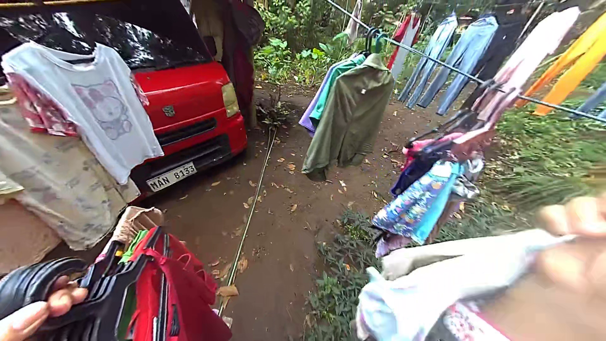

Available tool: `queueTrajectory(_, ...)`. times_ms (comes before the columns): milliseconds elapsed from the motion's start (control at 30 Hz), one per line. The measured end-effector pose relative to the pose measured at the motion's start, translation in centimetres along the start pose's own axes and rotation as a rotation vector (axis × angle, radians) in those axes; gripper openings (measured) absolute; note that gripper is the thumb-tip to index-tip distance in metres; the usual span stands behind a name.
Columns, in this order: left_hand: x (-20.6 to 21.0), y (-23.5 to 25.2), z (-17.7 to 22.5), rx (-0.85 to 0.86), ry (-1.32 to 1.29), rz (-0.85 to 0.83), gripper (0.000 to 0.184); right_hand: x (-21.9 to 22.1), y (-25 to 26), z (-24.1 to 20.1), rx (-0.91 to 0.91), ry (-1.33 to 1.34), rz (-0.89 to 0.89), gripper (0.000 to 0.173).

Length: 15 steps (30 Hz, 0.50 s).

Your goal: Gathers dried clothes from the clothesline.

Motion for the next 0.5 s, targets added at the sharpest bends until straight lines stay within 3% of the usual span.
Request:
queueTrajectory(33, -0.3, 1.8, -1.1, -0.009, 0.012, -0.014, 0.020, 2.3, -1.1, 1.8, -0.092, 0.038, -0.123, 0.032)
queueTrajectory(100, 0.0, 5.4, -3.3, -0.038, 0.029, 0.017, 0.018, 8.3, -4.2, 4.8, -0.114, 0.070, -0.197, 0.032)
queueTrajectory(300, -2.1, 17.5, -10.3, -0.046, -0.023, 0.009, 0.015, 22.9, -12.4, 14.6, 0.153, 0.229, -0.303, 0.025)
queueTrajectory(500, -1.4, 31.0, -17.4, -0.116, -0.057, -0.077, 0.016, 34.3, -14.2, 22.9, 0.505, 0.375, -0.471, 0.027)
Point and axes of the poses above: each hand's wrist, its own y-axis towards the middle knuckle, its own x-axis out of the palm, z = x × y, the point moved 4 cm from there along y, towards the middle knuckle, and after that the axes turned 13 degrees about -y, right-handed, at the moved point
